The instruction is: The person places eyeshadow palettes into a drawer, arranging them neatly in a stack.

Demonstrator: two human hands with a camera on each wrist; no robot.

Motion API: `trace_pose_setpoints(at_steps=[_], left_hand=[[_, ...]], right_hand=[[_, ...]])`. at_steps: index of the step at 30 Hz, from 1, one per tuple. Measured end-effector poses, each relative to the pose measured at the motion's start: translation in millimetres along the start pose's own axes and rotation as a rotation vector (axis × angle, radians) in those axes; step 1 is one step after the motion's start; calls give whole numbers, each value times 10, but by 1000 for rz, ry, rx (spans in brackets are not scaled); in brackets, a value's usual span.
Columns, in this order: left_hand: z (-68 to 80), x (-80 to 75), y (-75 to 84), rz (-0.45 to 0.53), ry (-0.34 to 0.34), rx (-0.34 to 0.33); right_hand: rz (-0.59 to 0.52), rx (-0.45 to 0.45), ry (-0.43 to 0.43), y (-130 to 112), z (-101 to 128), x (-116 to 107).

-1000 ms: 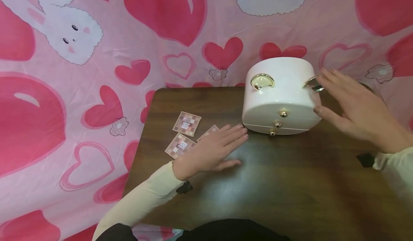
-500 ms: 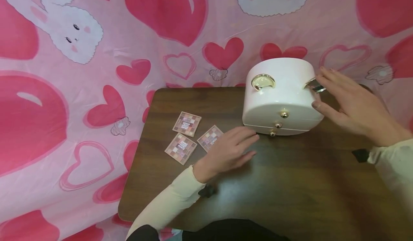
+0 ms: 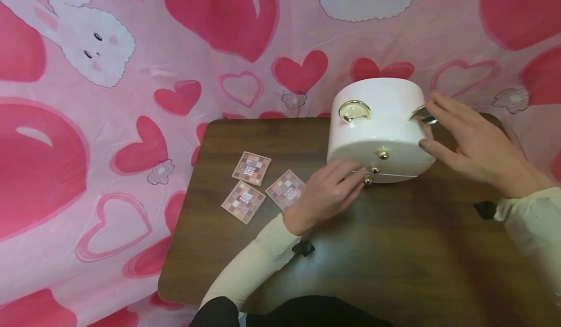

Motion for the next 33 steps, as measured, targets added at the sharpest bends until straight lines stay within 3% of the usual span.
trace_pose_setpoints(at_steps=[10, 21, 33], left_hand=[[-193, 251, 39, -20, 19, 56], [-260, 493, 63, -98, 46, 70], [-318, 666, 60, -157, 61, 148]], right_hand=[[-17, -19, 11, 8, -35, 4], [-9, -22, 12, 13, -2, -5], [-7, -37, 6, -5, -21, -22]])
Point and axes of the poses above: each hand's wrist, its own z-axis away from the middle knuckle, its own x-axis out of the palm, y = z × x, the point moved 1 cm from there along -z, towards the middle knuckle, and after that the axes turned 12 degrees about -z, right-handed, at the moved point
